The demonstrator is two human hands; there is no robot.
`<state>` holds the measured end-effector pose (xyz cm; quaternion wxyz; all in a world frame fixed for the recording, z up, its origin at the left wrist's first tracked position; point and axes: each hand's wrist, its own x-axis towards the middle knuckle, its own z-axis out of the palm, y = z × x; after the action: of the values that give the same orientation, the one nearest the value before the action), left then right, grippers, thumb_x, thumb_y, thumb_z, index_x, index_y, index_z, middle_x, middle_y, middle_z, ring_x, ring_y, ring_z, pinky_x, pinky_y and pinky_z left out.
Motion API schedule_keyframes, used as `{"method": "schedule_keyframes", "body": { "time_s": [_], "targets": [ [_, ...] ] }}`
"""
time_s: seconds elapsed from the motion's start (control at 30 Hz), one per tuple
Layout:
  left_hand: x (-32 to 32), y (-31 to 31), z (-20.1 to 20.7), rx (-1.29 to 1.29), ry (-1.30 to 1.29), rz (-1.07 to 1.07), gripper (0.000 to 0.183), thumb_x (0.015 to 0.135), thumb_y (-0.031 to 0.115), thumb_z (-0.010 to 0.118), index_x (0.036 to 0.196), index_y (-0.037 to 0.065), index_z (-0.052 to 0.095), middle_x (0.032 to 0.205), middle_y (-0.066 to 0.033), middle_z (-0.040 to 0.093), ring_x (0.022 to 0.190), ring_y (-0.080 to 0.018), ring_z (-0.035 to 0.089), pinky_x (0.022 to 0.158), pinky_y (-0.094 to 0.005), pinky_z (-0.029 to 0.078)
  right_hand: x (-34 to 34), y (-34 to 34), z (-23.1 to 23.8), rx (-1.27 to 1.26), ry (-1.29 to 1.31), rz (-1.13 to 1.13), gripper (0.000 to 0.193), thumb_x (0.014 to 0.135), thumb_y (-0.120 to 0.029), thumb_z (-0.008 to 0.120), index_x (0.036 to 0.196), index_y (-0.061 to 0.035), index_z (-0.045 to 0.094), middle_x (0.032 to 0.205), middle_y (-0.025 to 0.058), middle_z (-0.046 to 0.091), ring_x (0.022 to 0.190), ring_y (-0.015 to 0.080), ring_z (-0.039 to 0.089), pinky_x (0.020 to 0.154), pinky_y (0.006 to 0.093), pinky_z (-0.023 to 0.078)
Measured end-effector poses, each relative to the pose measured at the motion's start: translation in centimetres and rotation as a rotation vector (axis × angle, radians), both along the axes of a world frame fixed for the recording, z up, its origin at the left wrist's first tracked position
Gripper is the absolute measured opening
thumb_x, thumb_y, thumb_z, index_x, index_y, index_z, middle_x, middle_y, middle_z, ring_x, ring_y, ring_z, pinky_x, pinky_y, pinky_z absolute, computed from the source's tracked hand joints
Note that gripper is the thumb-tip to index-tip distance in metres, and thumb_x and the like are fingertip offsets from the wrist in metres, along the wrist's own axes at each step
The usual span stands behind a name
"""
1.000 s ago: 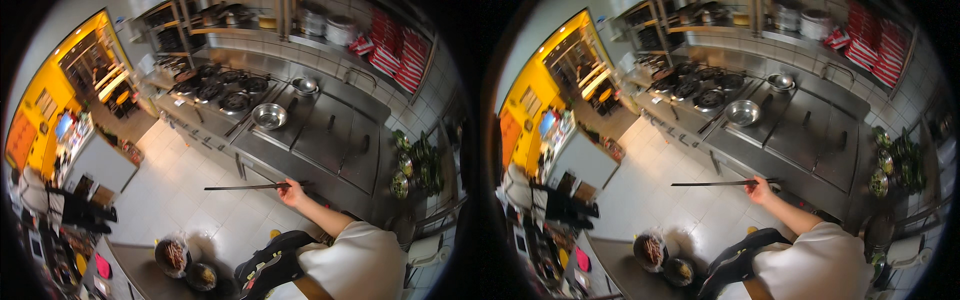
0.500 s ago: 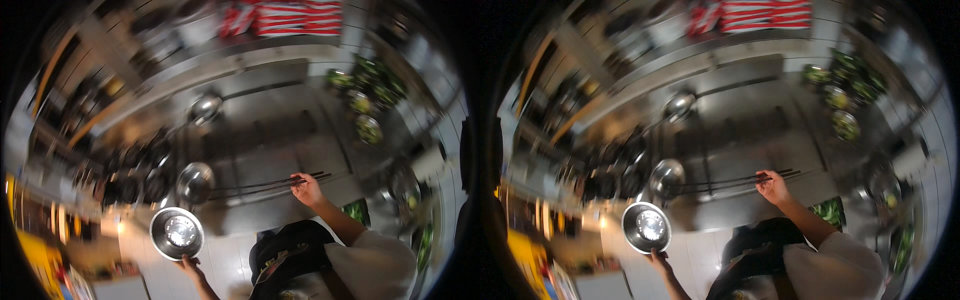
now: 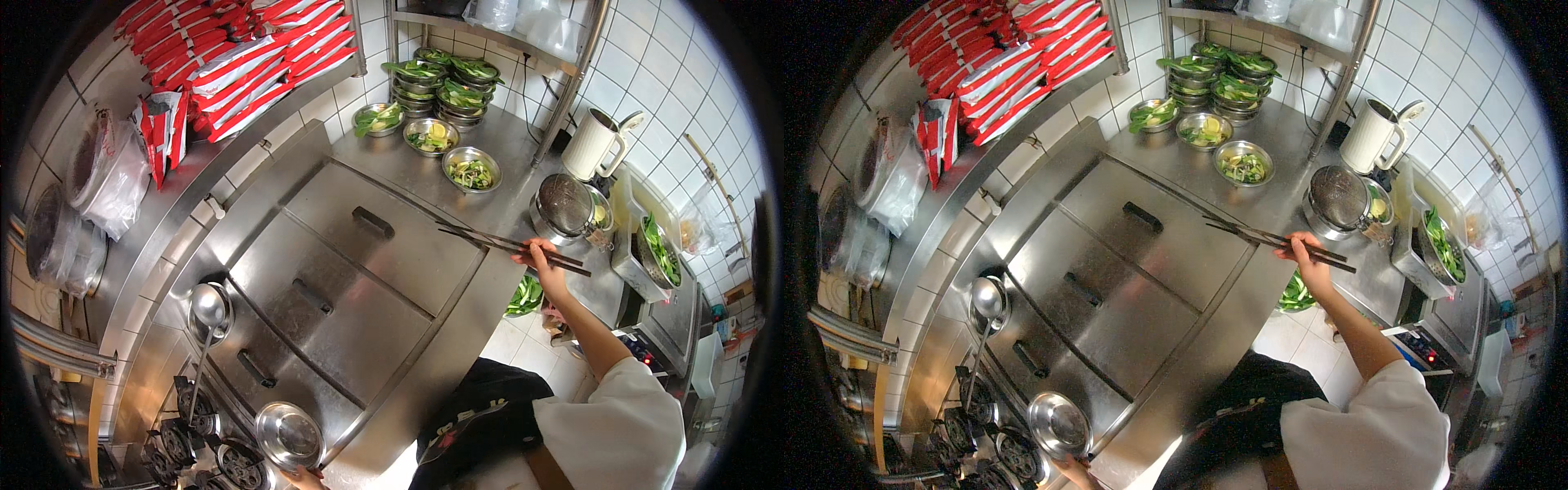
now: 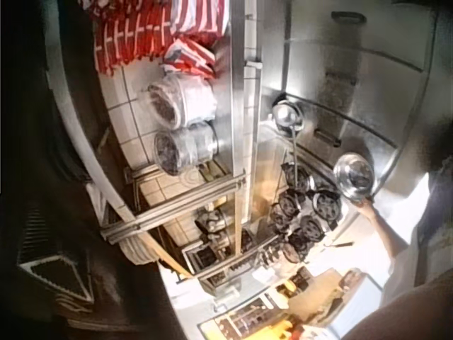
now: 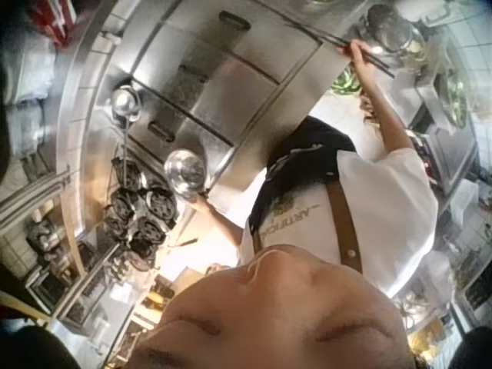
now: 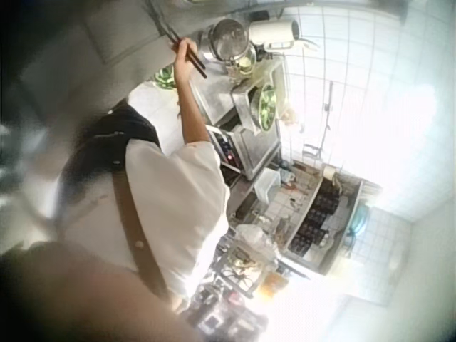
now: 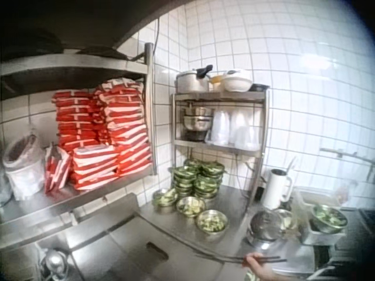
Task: The person uses chopsticks to transfer sliced meat from a metal bowl into two simmering pots on the stove. After finishing, the person walks to a prep area and handles a plastic bag of ingredients.
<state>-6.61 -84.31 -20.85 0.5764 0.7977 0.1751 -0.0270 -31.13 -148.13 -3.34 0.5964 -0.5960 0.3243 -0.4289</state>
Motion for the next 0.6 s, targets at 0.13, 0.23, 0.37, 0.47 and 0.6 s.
{"method": "schedule_keyframes", "body": {
  "time_s": [0.13,0.23,0.37,0.47,0.6],
  "targets": [
    [-2.5,-1.4,0.5,0.545,0.210,-0.045,0.056,0.085,0.013,0.049,0.133,0.000,0.022,0.062,-0.0170,0.055,0.035,-0.0208,0.048,0.028,-0.0344,0.040,0.9,-3.1,1.1,0.179,-0.131,-0.064,0.026,0.094,-0.025,0.047,0.096,0.0005,0.052,0.085,0.0153,0.061,0.071,0.0270,0.065,0.063,0.0327,0.055],
    [-3.2,-6.3,1.2,-0.144,-0.029,0.330,0.047,0.080,0.002,0.042,0.123,0.001,0.024,0.097,-0.0260,0.051,0.041,-0.0202,0.050,0.026,-0.0301,0.038,1.9,-5.9,1.8,0.250,-0.182,-0.050,0.027,0.095,-0.024,0.046,0.096,0.0017,0.054,0.084,0.0154,0.061,0.072,0.0266,0.065,0.063,0.0325,0.055],
    [-6.3,-15.2,6.0,0.129,-0.156,0.246,0.057,0.075,-0.002,0.036,0.129,0.003,0.021,0.097,-0.0263,0.050,0.033,-0.0194,0.042,0.028,-0.0293,0.037,3.8,-7.8,1.0,-0.119,-0.121,0.077,0.019,0.093,-0.013,0.048,0.101,0.0028,0.056,0.090,0.0144,0.059,0.082,0.0242,0.065,0.072,0.0291,0.052],
    [-8.4,-24.8,8.6,0.048,-0.222,-0.133,0.064,0.076,-0.001,0.042,0.135,0.003,0.016,0.111,-0.0245,0.048,0.055,-0.0162,0.055,0.036,-0.0266,0.043,4.4,-9.8,0.9,-1.023,0.250,0.090,0.019,0.088,-0.001,0.049,0.106,0.0011,0.055,0.091,0.0111,0.056,0.077,0.0190,0.061,0.069,0.0264,0.049],
    [-8.4,-40.2,7.7,-0.187,0.091,-0.509,0.063,0.080,-0.004,0.041,0.136,0.004,0.015,0.081,-0.0140,0.051,0.048,-0.0148,0.052,0.035,-0.0276,0.044,4.0,-9.4,-1.4,-0.023,0.580,0.708,0.034,0.085,-0.008,0.054,0.118,-0.0024,0.049,0.106,0.0161,0.052,0.083,0.0233,0.059,0.071,0.0316,0.049]
  ]
}}
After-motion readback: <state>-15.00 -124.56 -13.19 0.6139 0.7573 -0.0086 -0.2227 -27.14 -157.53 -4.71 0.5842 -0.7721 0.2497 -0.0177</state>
